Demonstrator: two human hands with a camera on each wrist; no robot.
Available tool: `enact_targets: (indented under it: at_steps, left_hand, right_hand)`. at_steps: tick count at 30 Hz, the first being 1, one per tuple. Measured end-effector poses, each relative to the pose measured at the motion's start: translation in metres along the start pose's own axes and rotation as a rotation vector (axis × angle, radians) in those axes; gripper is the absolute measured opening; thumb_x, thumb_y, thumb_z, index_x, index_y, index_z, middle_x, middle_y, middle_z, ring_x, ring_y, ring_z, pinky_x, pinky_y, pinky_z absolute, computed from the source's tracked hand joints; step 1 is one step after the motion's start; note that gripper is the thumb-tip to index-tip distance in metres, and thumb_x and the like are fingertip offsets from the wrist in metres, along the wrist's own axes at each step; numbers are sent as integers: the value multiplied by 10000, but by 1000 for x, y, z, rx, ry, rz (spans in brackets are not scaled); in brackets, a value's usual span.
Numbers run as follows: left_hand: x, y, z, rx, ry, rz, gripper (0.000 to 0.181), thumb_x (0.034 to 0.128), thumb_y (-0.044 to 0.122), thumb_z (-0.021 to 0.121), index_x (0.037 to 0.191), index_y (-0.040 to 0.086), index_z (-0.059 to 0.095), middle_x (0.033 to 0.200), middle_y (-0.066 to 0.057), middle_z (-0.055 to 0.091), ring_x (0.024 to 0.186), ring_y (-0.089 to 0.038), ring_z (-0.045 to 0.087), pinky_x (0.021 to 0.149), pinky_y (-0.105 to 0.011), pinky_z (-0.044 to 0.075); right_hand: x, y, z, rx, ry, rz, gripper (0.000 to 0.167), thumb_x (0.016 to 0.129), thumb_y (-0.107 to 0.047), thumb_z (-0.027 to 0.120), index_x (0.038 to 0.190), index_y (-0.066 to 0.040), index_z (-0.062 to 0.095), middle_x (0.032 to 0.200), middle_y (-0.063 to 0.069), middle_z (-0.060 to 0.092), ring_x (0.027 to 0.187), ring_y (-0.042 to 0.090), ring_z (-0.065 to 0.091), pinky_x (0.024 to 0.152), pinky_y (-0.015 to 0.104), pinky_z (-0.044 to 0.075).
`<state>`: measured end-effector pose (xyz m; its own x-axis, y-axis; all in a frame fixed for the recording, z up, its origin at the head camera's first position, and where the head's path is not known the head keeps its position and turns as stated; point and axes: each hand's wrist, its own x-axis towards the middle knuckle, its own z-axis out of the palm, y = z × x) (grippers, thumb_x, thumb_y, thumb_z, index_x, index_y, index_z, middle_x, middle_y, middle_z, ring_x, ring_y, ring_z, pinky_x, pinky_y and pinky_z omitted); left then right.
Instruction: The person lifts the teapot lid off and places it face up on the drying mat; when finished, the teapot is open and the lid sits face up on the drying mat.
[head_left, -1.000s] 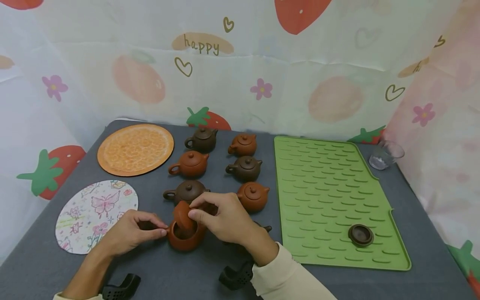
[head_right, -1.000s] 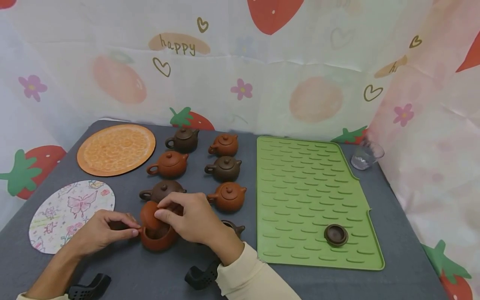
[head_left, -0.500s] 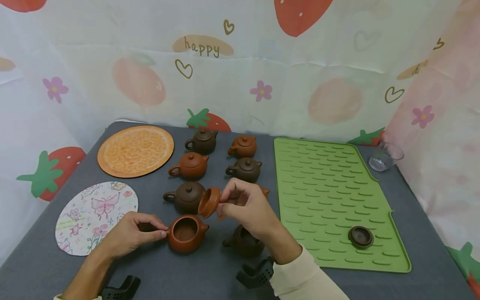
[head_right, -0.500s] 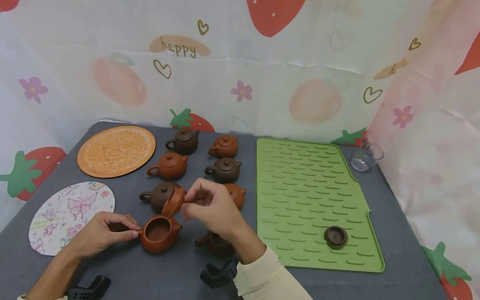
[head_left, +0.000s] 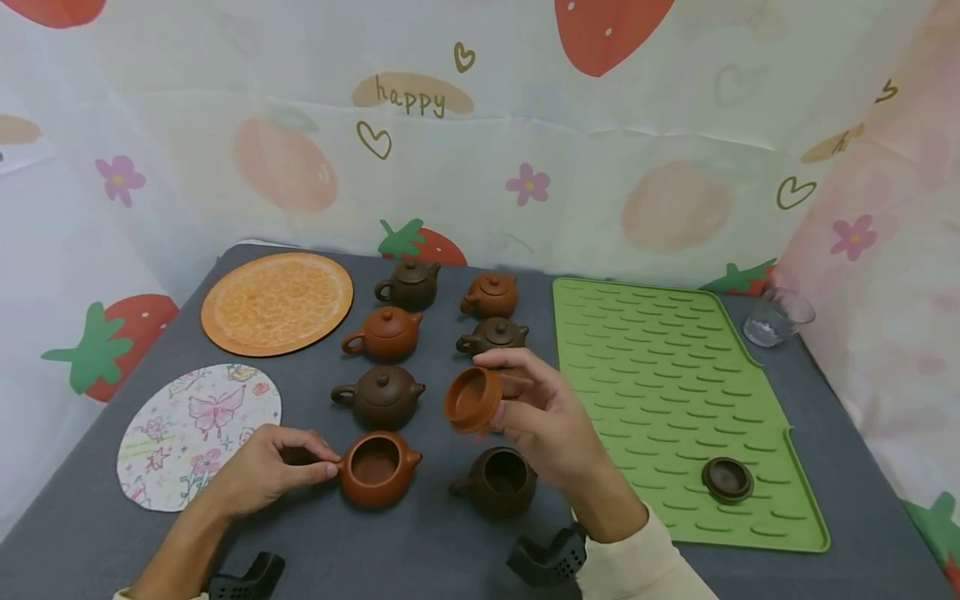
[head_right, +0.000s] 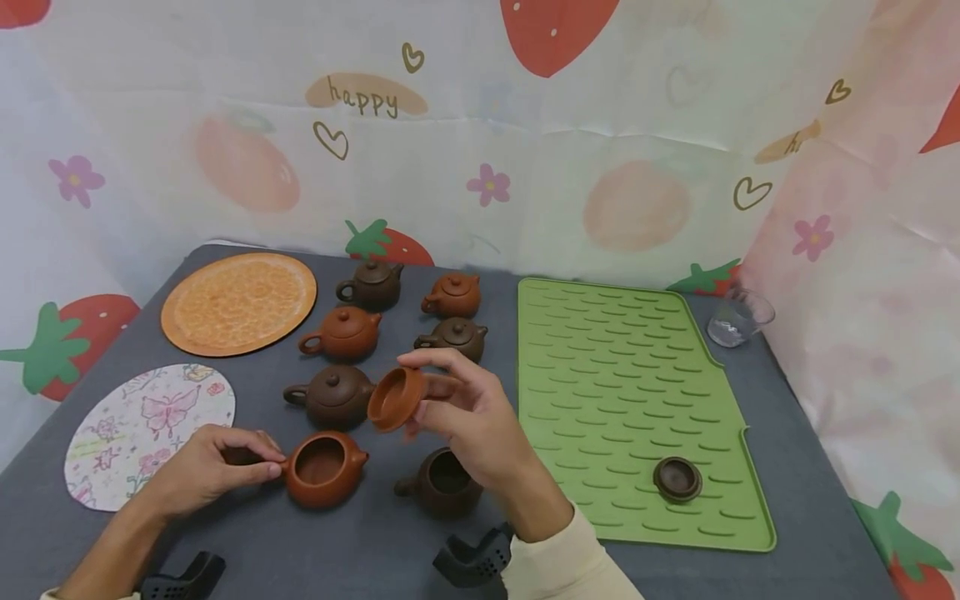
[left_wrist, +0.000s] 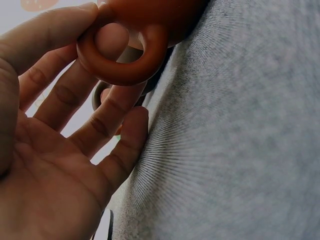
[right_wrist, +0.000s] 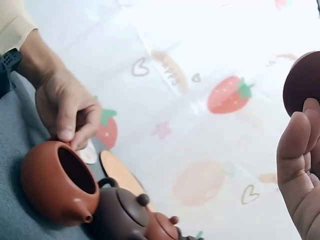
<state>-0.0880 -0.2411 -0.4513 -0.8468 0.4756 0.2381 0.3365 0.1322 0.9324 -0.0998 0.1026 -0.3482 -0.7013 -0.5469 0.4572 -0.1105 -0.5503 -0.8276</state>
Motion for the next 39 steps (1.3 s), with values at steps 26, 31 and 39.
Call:
enact_targets:
  at_steps: [26,31,39]
  left_hand:
    - [-1,-2,1,-3,5,-19,131,850,-29,712,947,42,763,883,-93,702,824,-250,634,699,-300,517]
    - [0,-1,1,-3,2,-22,128,850,-29,711,945,40,761,879,-94,701,818,-241,637,689,-301,518]
    - [0,0,-1,-6,1,-17,128,849,-34,710,944,36,760,878,-94,699,820,-213,635,683,-298,517]
  right_hand:
    - [-65,-46,-48,-139,80,-44,485,928,58,597,1362,7,386,1201,189,575,1052,252,605,835,354,510]
    - [-79,-51,-55,-266,132,-67,527,935,93,561,1422,89,363,1261,208,540,1109,273,577,841,346,508]
    - [-103,-57,-64,-468,290,6,534,903,170,547,1406,110,379,1308,178,493,1056,221,596,774,290,521]
